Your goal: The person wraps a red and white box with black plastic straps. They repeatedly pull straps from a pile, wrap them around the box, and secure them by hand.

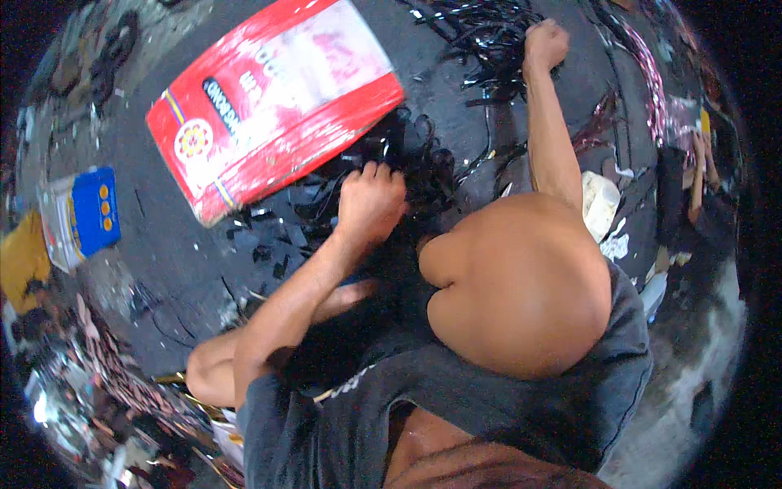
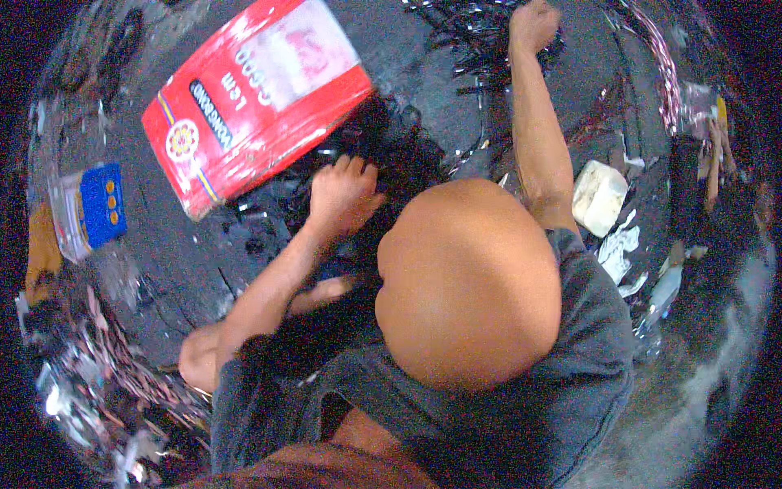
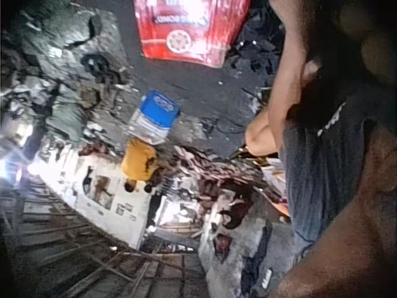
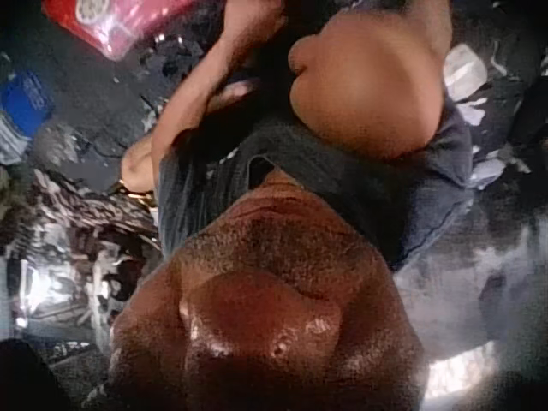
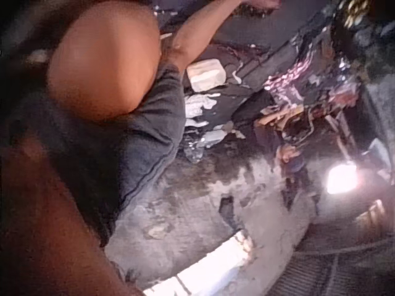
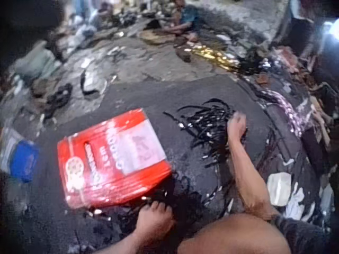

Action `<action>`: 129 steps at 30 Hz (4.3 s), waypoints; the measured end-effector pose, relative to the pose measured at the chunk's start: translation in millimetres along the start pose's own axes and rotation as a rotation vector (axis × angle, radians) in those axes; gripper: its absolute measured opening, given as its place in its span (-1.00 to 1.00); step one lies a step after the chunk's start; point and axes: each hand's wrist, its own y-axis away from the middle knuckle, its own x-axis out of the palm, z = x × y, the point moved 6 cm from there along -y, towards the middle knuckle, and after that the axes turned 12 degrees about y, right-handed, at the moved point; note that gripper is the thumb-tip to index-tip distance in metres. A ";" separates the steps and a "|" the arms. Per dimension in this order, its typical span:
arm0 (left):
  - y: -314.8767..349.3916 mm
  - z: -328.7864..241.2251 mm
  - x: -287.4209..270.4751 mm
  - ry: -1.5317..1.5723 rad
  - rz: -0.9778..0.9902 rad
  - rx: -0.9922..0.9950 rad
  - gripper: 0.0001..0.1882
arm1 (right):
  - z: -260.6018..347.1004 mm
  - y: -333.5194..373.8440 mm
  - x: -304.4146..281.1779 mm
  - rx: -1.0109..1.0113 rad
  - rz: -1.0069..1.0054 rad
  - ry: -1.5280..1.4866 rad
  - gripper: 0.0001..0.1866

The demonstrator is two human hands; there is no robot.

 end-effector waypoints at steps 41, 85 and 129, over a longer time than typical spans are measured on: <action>79.1 12.7 -248.9 0.768 -0.386 -0.264 -0.91 | 224.6 301.1 -151.0 -0.628 1.988 -0.908 -0.56; 208.3 303.0 -241.8 -0.753 -0.746 -1.038 -0.46 | 276.4 253.5 -10.6 -1.305 1.208 -0.036 -0.67; -63.8 124.4 -135.7 0.541 -0.990 0.000 -0.83 | 231.2 225.2 -23.2 -1.399 0.767 -0.277 -0.77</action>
